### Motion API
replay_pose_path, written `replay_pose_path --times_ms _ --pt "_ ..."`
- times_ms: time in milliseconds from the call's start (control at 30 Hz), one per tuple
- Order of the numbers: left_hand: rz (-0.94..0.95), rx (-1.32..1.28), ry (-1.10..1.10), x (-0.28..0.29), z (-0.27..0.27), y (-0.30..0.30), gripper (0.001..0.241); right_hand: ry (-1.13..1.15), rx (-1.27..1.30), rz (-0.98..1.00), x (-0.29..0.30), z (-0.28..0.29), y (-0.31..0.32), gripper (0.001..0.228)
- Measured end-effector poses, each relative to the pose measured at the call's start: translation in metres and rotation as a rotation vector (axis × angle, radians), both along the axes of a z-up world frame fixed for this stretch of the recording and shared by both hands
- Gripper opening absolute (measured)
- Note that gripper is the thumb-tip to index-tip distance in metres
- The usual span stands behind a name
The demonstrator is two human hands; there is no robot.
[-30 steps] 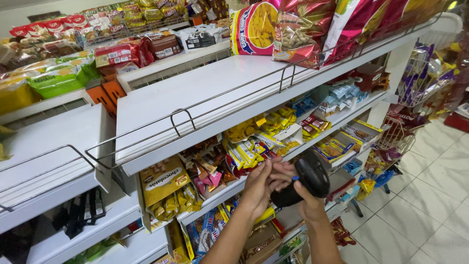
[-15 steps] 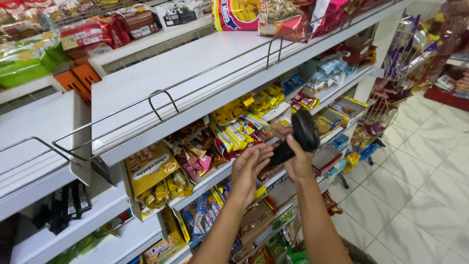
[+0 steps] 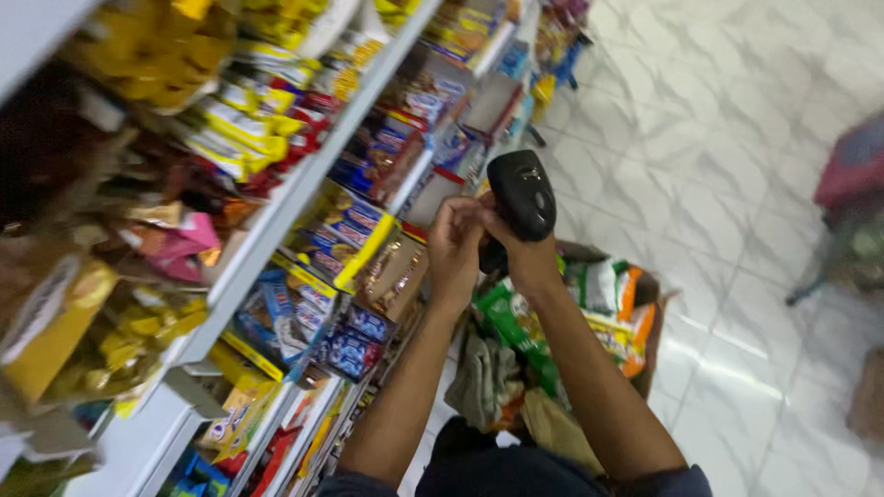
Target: The person scans several snack items using a handheld barcode scanner, holding each item up and then placing it into a cardboard box.
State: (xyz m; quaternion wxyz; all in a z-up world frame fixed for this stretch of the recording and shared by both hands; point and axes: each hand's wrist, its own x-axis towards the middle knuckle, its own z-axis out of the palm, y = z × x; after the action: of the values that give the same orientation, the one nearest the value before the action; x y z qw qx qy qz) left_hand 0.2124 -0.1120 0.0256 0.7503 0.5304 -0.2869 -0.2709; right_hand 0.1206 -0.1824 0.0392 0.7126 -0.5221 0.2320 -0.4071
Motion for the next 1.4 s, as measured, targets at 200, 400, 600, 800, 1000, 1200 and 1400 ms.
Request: replay_pose_path --times_ms 200,400,600,800,1000,1200,1400 --pt "-0.371 0.212 0.043 -0.064 -0.051 -0.002 0.023 0.541 -0.012 -0.167 -0.098 -0.011 0.005 0.026" --pt "-0.499 0.544 -0.345 -0.052 -0.052 0.034 0.032 0.636 0.167 -0.266 -0.199 -0.019 0.021 0.027" --pt "-0.528 0.520 -0.763 -0.059 -0.080 0.032 0.027 0.759 0.255 -0.247 -0.237 -0.054 0.029 0.020" --pt "-0.588 0.504 -1.016 -0.096 -0.109 0.009 0.031 0.830 0.114 -0.182 -0.244 -0.063 0.032 0.024" --pt "-0.737 0.633 -1.147 -0.100 -0.134 -0.003 0.042 0.838 0.014 -0.163 -0.251 -0.082 0.034 0.027" --pt "-0.727 0.592 -1.177 -0.100 -0.131 -0.005 0.045 0.838 0.069 -0.150 -0.257 -0.091 0.034 0.025" --pt "-0.602 0.499 -1.309 -0.108 -0.134 0.011 0.042 0.815 0.113 -0.136 -0.266 -0.098 0.037 0.023"
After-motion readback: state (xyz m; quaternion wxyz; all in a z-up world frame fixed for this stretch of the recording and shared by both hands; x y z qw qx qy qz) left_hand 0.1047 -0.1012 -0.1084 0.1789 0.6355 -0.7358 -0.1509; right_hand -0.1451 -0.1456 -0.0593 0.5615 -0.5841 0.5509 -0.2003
